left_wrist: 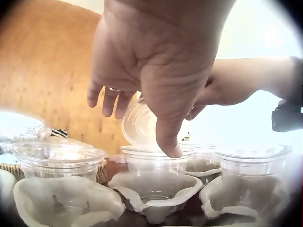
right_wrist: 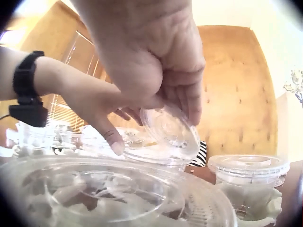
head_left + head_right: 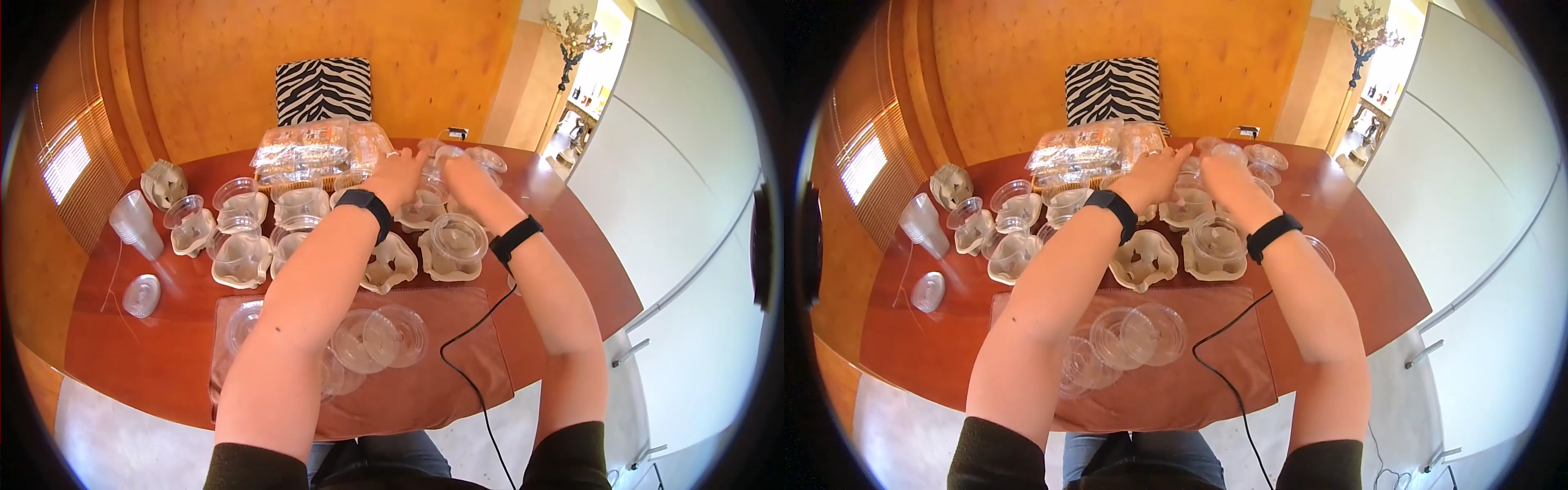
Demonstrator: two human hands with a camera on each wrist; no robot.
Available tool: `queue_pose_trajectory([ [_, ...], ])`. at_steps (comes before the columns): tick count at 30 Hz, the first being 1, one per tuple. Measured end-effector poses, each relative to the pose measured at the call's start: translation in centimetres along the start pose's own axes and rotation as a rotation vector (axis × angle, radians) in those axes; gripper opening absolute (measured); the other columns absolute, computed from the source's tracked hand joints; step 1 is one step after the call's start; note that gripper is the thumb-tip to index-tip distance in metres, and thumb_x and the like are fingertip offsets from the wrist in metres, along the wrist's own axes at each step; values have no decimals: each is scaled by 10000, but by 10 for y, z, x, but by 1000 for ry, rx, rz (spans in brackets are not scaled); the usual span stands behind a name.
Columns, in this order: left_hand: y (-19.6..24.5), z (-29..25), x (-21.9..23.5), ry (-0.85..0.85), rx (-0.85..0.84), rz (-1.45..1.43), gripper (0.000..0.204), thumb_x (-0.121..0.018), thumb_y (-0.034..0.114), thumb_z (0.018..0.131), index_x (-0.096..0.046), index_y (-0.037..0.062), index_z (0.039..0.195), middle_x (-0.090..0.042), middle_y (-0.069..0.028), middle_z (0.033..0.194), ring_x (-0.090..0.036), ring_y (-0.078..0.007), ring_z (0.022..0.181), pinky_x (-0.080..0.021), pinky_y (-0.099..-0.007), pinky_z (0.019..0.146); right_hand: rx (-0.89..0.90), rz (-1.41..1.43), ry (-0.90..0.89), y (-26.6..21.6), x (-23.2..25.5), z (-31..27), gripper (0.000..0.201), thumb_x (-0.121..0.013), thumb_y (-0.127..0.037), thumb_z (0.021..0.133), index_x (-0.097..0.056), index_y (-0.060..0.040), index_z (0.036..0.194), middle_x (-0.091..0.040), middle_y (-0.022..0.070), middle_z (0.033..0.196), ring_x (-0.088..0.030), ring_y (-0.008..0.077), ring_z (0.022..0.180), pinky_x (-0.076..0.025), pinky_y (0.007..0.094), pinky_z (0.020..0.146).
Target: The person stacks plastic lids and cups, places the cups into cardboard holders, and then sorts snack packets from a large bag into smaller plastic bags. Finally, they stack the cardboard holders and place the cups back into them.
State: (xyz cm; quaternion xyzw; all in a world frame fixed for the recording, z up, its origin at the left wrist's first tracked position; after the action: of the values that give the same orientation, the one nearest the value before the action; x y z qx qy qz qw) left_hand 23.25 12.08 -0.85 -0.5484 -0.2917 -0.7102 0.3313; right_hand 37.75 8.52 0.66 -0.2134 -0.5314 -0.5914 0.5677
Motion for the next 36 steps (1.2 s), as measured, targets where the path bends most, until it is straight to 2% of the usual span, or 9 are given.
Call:
queue_pose_trajectory([
  [4, -2, -6, 1, 217, 24, 12, 952, -757, 277, 722, -195, 66, 1461, -431, -241, 1342, -475, -380, 1202, -353, -501, 1005, -252, 100, 233, 44, -18, 15, 159, -562, -139, 820, -652, -14, 861, -632, 229, 707, -647, 384, 707, -523, 459, 640],
  [7, -4, -31, 38, 148, -53, 74, 831, -723, 267, 756, -281, 54, 1427, -442, -234, 1331, -460, -374, 1214, -364, -487, 1002, -347, 255, 405, 36, 37, -7, 213, -511, -144, 895, -651, 16, 896, -658, 208, 789, -667, 335, 716, -525, 433, 636],
  [9, -9, -61, 59, 154, -144, 70, 714, -689, 239, 786, -352, 47, 1386, -443, -219, 1336, -448, -363, 1223, -373, -465, 1001, -181, 593, 603, 24, 59, -32, 210, -485, -153, 927, -633, -10, 965, -658, 183, 781, -665, 314, 729, -513, 410, 653],
  [12, -18, -116, 85, 146, -269, -69, 536, -653, 200, 819, -470, 49, 1300, -483, -186, 1311, -466, -352, 1198, -406, -421, 979, -114, 917, 377, -10, 84, -82, 184, -483, -121, 925, -607, -1, 990, -639, 147, 722, -657, 251, 685, -501, 355, 647],
  [18, -27, -242, 95, -47, -143, -188, 664, -711, 301, 774, -438, 83, 1339, -498, -193, 1290, -472, -362, 1195, -400, -423, 988, -54, 1282, -231, -62, 57, -146, 199, -495, -149, 923, -589, 7, 1005, -629, 149, 728, -649, 222, 679, -487, 349, 642],
  [21, -37, -290, 76, -251, -67, -238, 853, -778, 349, 688, -364, 106, 1393, -383, -214, 1387, -367, -394, 1280, -351, -464, 1031, -7, 1106, -237, -81, 20, -159, 229, -513, -180, 922, -576, 19, 1016, -647, 162, 741, -652, 273, 680, -501, 368, 658],
  [26, -50, -336, 42, -447, 86, -100, 1139, -832, 452, 570, -201, 154, 1469, -181, -241, 1487, -174, -501, 1343, -285, -576, 1045, 26, 971, -361, -92, 19, -175, 671, -675, -341, 808, -399, 19, 1304, -556, 258, 1149, -543, 380, 1067, -434, 402, 928],
  [30, -53, -351, 11, -396, 124, -199, 1198, -864, 411, 535, -168, 163, 1479, -163, -230, 1498, -157, -506, 1350, -258, -584, 1059, 299, 846, -463, -102, 31, -186, 1079, -790, -393, 659, -171, 3, 1449, -298, 297, 1413, -324, 453, 1284, -309, 448, 1061],
  [36, -27, -338, 4, -289, 107, -253, 1138, -844, 375, 593, -165, 156, 1479, -184, -224, 1491, -245, -496, 1320, -293, -555, 1046, 317, 947, -383, -125, 24, -181, 1084, -805, -355, 648, -169, 10, 1445, -328, 295, 1380, -372, 460, 1225, -335, 470, 1034],
])
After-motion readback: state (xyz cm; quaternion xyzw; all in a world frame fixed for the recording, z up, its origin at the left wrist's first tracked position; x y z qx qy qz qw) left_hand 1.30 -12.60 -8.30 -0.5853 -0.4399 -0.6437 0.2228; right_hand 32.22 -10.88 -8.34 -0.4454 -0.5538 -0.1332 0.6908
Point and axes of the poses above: each hand's wrist, its own z-axis towards the middle knuckle, its own x-axis out of the back of the hand, y = z × x, the point moved 1 cm from there along z, towards the middle knuckle
